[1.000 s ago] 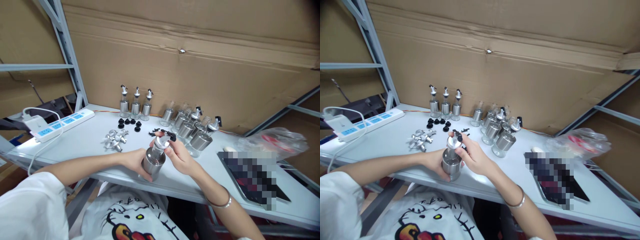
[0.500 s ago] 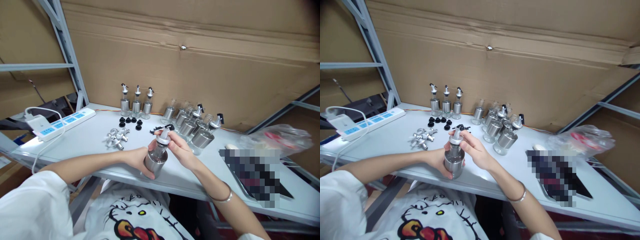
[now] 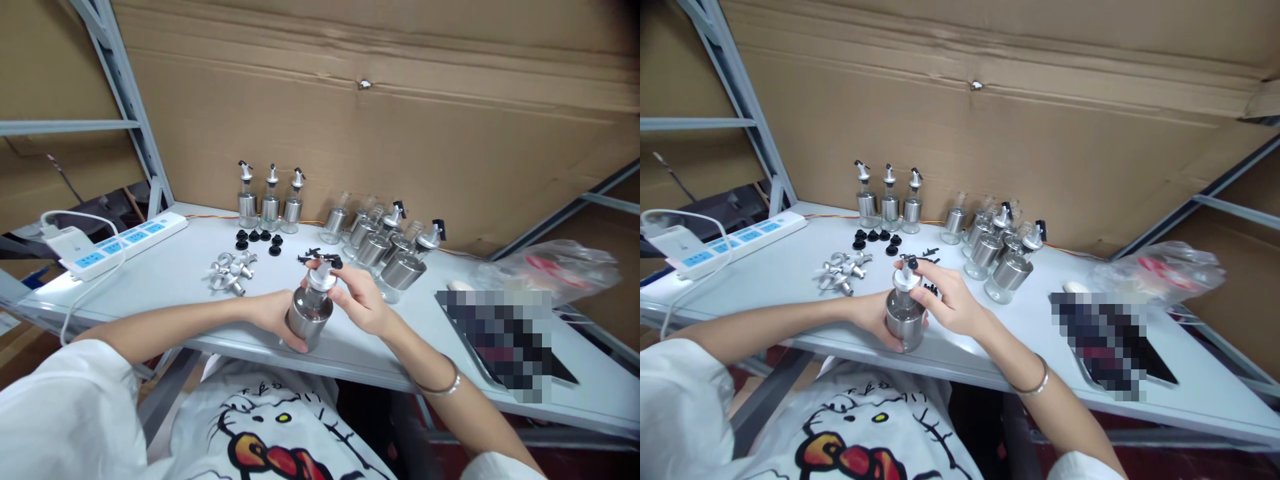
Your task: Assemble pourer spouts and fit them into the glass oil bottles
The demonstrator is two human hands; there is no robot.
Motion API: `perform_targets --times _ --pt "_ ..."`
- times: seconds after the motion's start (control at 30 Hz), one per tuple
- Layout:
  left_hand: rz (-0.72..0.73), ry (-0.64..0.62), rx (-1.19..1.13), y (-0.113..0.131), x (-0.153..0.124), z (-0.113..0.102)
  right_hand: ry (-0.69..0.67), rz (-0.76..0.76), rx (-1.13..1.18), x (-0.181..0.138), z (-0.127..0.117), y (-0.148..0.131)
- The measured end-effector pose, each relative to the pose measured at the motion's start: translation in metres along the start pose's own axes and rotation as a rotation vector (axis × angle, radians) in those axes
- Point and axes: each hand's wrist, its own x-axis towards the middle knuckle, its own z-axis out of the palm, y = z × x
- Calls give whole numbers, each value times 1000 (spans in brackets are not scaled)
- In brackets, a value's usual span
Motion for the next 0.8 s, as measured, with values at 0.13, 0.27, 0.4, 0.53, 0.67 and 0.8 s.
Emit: perform_targets --times 0.13,0.27,0.4,0.53,0.67,0.8 --pt "15 -7 -8 1 0 1 23 14 -50 -2 4 -3" --pt "78 7 -33 3 2 1 74 137 81 -3 5 -5" --pt "59 -19 5 5 2 -1 237 236 172 11 -5 -4" --pt "-18 -32 132 5 -1 -1 519 247 86 41 -22 7" --pt "-45 -24 111 3 -2 0 533 293 -26 71 -33 42" --pt "-58 -28 45 6 -2 0 565 403 -190 88 -29 96"
